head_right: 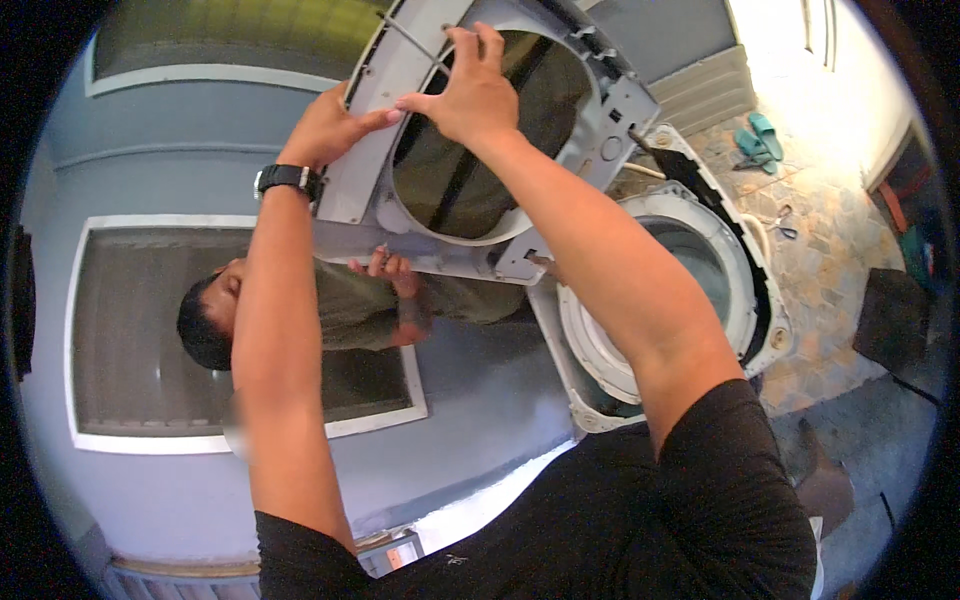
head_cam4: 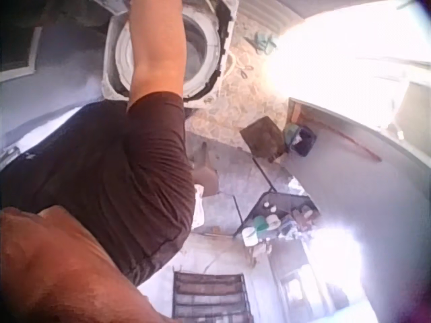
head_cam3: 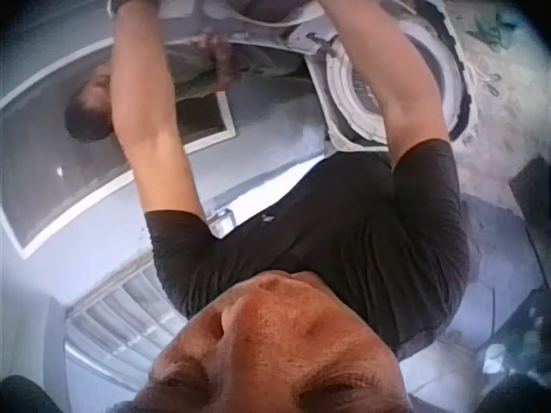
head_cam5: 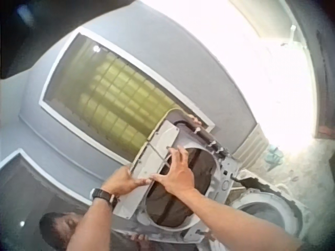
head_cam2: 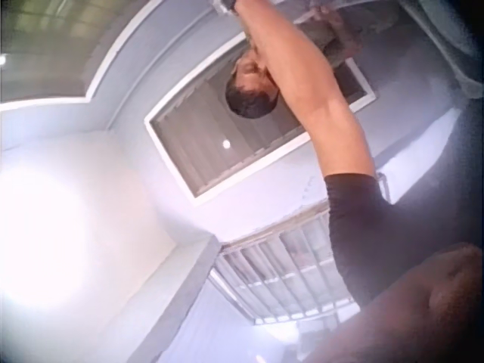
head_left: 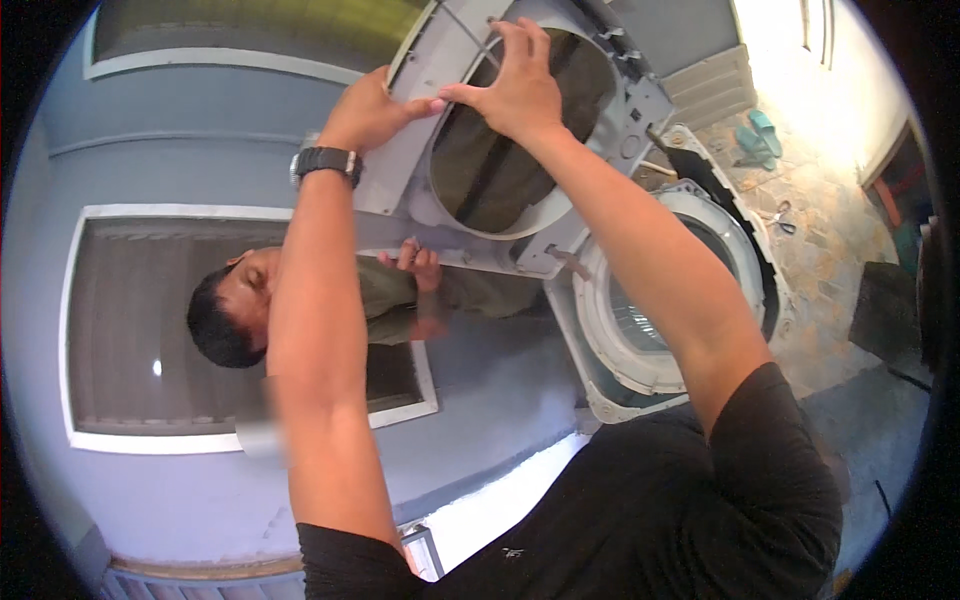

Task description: The person uses a screwdriver to remove and replace screws from the underside of a washing machine lid while another person holds the lid open.

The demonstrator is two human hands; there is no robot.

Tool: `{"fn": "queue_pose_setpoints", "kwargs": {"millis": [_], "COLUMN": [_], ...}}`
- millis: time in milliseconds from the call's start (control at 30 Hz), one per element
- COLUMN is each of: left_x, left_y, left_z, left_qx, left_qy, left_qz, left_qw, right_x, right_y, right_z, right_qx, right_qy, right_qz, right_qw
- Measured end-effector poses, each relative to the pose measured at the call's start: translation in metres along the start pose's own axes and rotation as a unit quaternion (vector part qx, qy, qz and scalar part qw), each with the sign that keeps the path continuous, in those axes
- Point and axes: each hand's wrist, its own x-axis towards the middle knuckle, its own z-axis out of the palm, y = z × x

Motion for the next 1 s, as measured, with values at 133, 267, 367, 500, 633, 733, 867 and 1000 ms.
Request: {"fn": "queue_pose_setpoints", "kwargs": {"millis": [133,267,367,500,633,733,867,1000], "left_x": [-0.005,-0.006,-0.005,-0.007,-0.008,-0.008,-0.01,-0.013], "left_y": [0.007,0.008,0.004,0.004,0.005,0.006,0.011,0.02], "left_z": [0.003,0.009,0.013,0.014,0.014,0.014,0.011,0.001], "left_qx": [-0.033,-0.07,-0.079,-0.079,-0.058,-0.058,-0.026,-0.009], "left_qy": [0.011,0.036,0.034,0.045,0.054,0.056,0.057,0.031], "left_qz": [0.071,0.017,-0.014,-0.028,-0.045,-0.029,-0.049,-0.09], "left_qw": [0.997,0.997,0.996,0.996,0.996,0.996,0.997,0.995], "right_x": [-0.029,-0.139,-0.202,-0.187,-0.142,-0.129,-0.126,-0.123], "right_y": [0.011,0.074,0.165,0.267,0.303,0.306,0.308,0.31], "right_z": [-0.003,-0.047,-0.106,-0.171,-0.177,-0.166,-0.152,-0.147], "right_qx": [0.073,0.116,-0.1,-0.373,-0.439,-0.456,-0.477,-0.477], "right_qy": [0.048,-0.12,-0.271,-0.247,-0.263,-0.276,-0.266,-0.253], "right_qz": [-0.049,-0.028,0.243,0.183,0.145,0.129,0.174,0.187], "right_qw": [0.995,0.986,0.926,0.875,0.847,0.837,0.819,0.82]}}
